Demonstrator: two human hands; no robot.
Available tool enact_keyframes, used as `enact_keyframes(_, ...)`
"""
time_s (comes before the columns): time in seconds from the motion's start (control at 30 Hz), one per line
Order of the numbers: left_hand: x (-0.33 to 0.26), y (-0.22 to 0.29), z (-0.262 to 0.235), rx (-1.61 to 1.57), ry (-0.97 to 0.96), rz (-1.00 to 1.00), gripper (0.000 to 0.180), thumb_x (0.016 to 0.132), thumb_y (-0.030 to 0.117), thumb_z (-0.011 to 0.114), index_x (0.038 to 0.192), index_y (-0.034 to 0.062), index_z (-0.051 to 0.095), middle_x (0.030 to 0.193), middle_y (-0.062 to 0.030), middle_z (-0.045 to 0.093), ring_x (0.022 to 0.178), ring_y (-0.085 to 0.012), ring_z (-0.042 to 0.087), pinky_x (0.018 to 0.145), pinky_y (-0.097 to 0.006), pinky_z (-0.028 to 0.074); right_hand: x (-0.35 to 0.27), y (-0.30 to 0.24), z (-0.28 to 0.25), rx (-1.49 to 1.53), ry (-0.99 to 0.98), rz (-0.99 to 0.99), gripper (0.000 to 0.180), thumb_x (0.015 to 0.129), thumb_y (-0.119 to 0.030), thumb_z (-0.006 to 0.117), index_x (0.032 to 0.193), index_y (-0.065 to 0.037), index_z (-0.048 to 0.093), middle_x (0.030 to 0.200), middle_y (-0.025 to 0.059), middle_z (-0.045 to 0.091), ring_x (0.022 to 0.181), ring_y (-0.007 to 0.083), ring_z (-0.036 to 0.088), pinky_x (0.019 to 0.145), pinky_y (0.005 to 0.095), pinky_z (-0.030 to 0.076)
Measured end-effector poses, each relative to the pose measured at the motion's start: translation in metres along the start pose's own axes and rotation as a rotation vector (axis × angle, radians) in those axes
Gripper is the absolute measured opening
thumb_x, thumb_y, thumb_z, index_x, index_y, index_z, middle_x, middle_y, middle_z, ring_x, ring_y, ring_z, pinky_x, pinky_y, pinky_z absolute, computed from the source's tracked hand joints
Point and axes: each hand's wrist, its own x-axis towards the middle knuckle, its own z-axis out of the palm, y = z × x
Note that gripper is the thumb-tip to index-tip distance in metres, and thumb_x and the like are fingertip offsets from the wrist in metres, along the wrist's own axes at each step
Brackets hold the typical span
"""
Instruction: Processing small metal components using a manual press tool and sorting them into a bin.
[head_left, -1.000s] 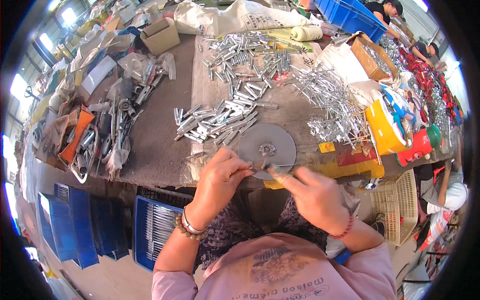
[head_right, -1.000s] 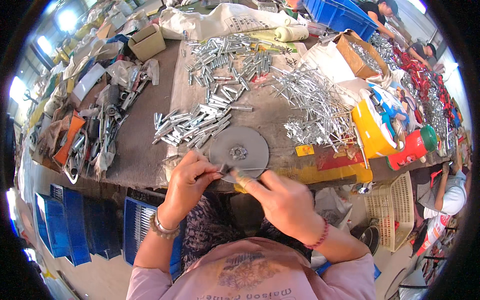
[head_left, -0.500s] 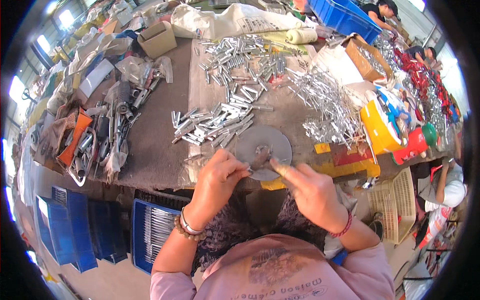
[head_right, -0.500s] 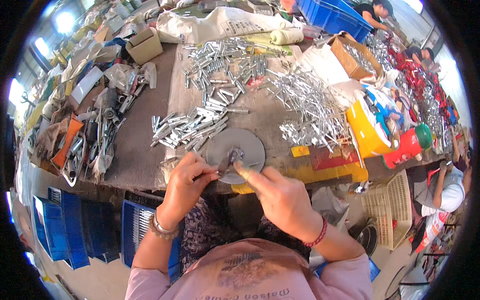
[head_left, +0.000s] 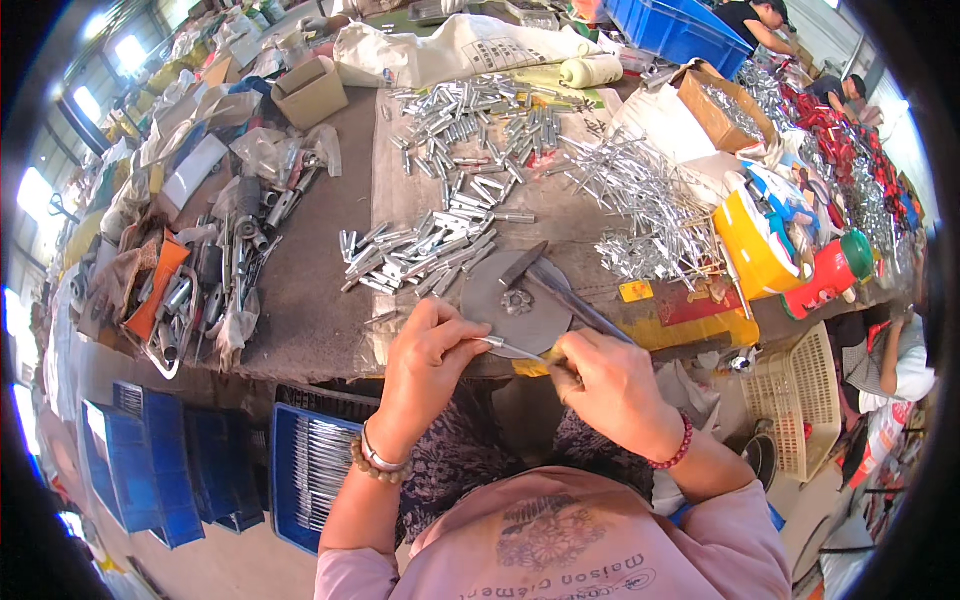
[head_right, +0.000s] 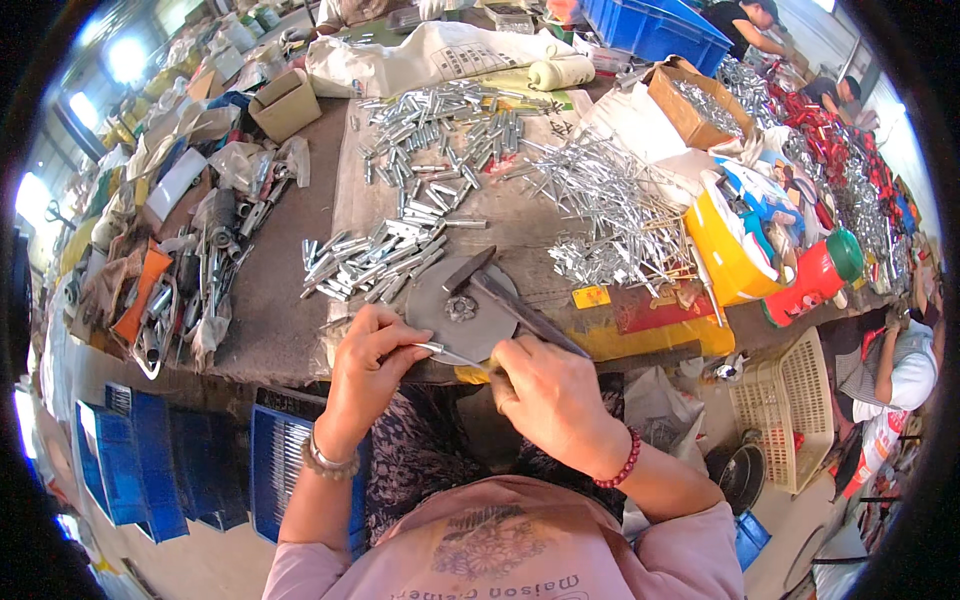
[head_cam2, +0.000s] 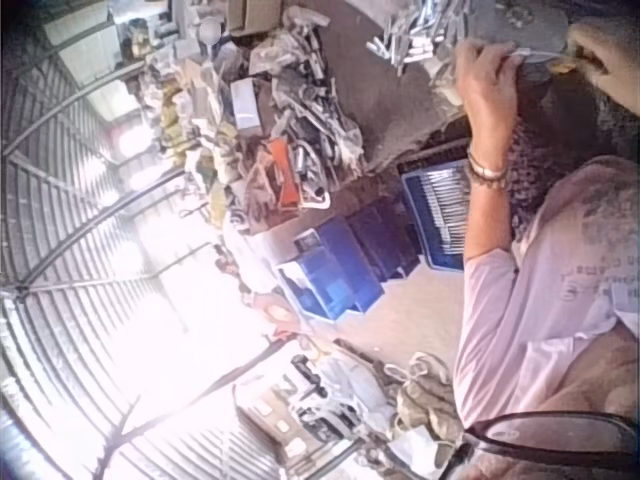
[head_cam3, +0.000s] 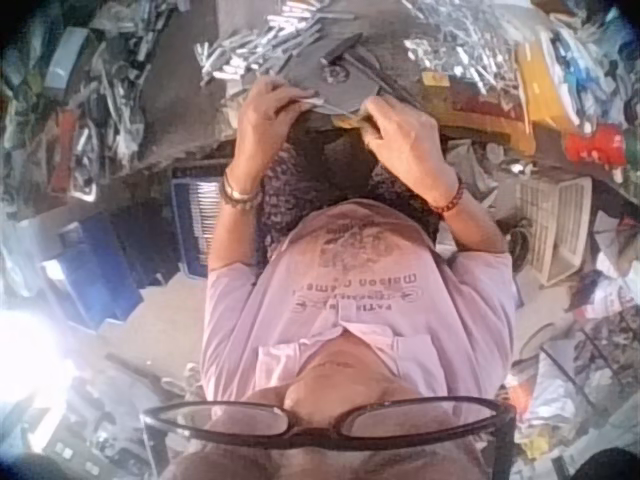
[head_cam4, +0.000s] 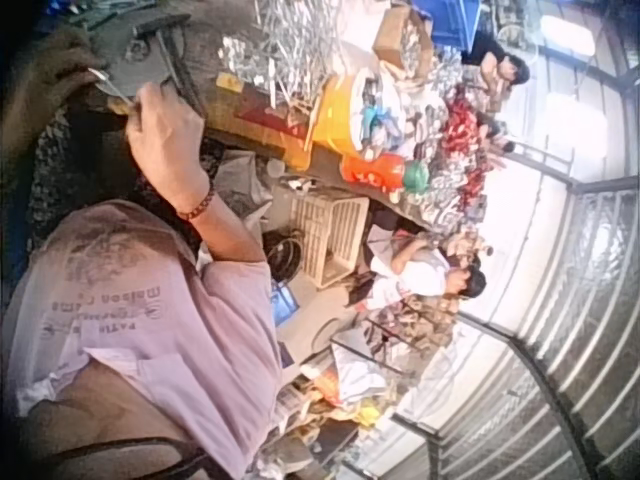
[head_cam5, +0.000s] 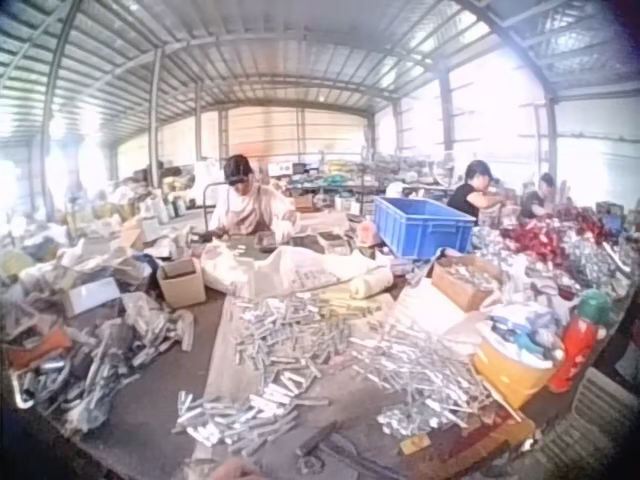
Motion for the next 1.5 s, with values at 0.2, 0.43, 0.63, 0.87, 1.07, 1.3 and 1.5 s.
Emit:
enact_keyframes(0.2, -0.031, 0.024, 0.017, -0.112, 0.144, -0.213, 0.043, 0.096, -0.002, 0.082, 0.138, 0.0075, 0.076, 0.106, -0.0072, 0.076, 0.073, -0.0163, 0.066, 0.065, -0.034, 0.055, -0.007, -0.003, 0.001, 0.697, -0.455, 0.431, 0.020, 0.102, -0.008, 0.077, 0.115, -0.001, 0.063, 0.078, 0.0014, 0.063, 0.068, 0.0072, 0.062, 0.059, 0.0311, 0.050)
enact_keyframes(0.43, -0.052, 0.043, 0.030, -0.648, 0.065, -0.673, 0.063, 0.114, 0.006, 0.060, 0.172, 0.0092, 0.037, 0.110, -0.0104, 0.080, 0.066, -0.0065, 0.064, 0.053, -0.019, 0.052, -0.028, -0.015, 0.020, 0.960, -0.476, 0.546, 0.020, 0.102, -0.006, 0.075, 0.116, 0.000, 0.062, 0.075, 0.0040, 0.065, 0.066, 0.0108, 0.061, 0.062, 0.0334, 0.051)
enact_keyframes(0.63, -0.073, 0.029, 0.031, -0.811, 0.192, -0.646, 0.067, 0.110, 0.007, 0.069, 0.171, 0.0095, 0.040, 0.111, -0.0107, 0.080, 0.069, -0.0054, 0.063, 0.053, -0.019, 0.050, -0.031, -0.032, 0.032, 0.952, -0.485, 0.530, 0.023, 0.101, -0.005, 0.075, 0.120, 0.000, 0.064, 0.077, 0.0046, 0.065, 0.067, 0.0110, 0.061, 0.063, 0.0333, 0.050)
enact_keyframes(0.87, -0.096, 0.025, 0.015, -0.959, 0.298, -0.638, 0.063, 0.105, 0.007, 0.077, 0.160, 0.0106, 0.047, 0.103, -0.0004, 0.072, 0.071, -0.0035, 0.059, 0.055, -0.020, 0.045, -0.034, -0.051, 0.055, 0.867, -0.536, 0.446, 0.030, 0.100, 0.003, 0.073, 0.129, 0.000, 0.064, 0.081, 0.0021, 0.065, 0.072, 0.0076, 0.060, 0.066, 0.0285, 0.051)
enact_keyframes(1.07, -0.178, -0.036, -0.028, -0.766, 0.602, -0.831, 0.051, 0.106, 0.005, 0.068, 0.153, 0.0055, 0.050, 0.110, -0.0075, 0.077, 0.070, -0.0054, 0.054, 0.058, -0.022, 0.042, -0.030, -0.048, 0.064, 0.950, -0.717, 0.459, 0.036, 0.110, 0.002, 0.066, 0.145, -0.001, 0.062, 0.096, 0.0036, 0.070, 0.087, 0.0089, 0.068, 0.079, 0.0259, 0.060)
enact_keyframes(1.3, -0.402, -0.175, -0.067, -0.345, 1.025, -1.289, 0.052, 0.096, 0.004, 0.077, 0.145, 0.0043, 0.058, 0.103, -0.0081, 0.074, 0.078, -0.0140, 0.063, 0.066, -0.029, 0.050, -0.037, -0.026, 0.078, 0.941, -0.710, 0.566, 0.031, 0.112, -0.003, 0.064, 0.143, -0.001, 0.065, 0.099, 0.0060, 0.074, 0.081, 0.0088, 0.067, 0.074, 0.0257, 0.058)
enact_keyframes(1.5, -0.460, -0.213, -0.100, -0.244, 1.077, -1.422, 0.052, 0.093, 0.005, 0.082, 0.141, 0.0031, 0.061, 0.100, -0.0080, 0.074, 0.082, -0.0154, 0.068, 0.065, -0.032, 0.053, -0.042, -0.023, 0.089, 0.927, -0.714, 0.575, 0.031, 0.112, -0.003, 0.063, 0.143, -0.002, 0.066, 0.098, 0.0059, 0.074, 0.081, 0.0083, 0.066, 0.075, 0.0257, 0.058)
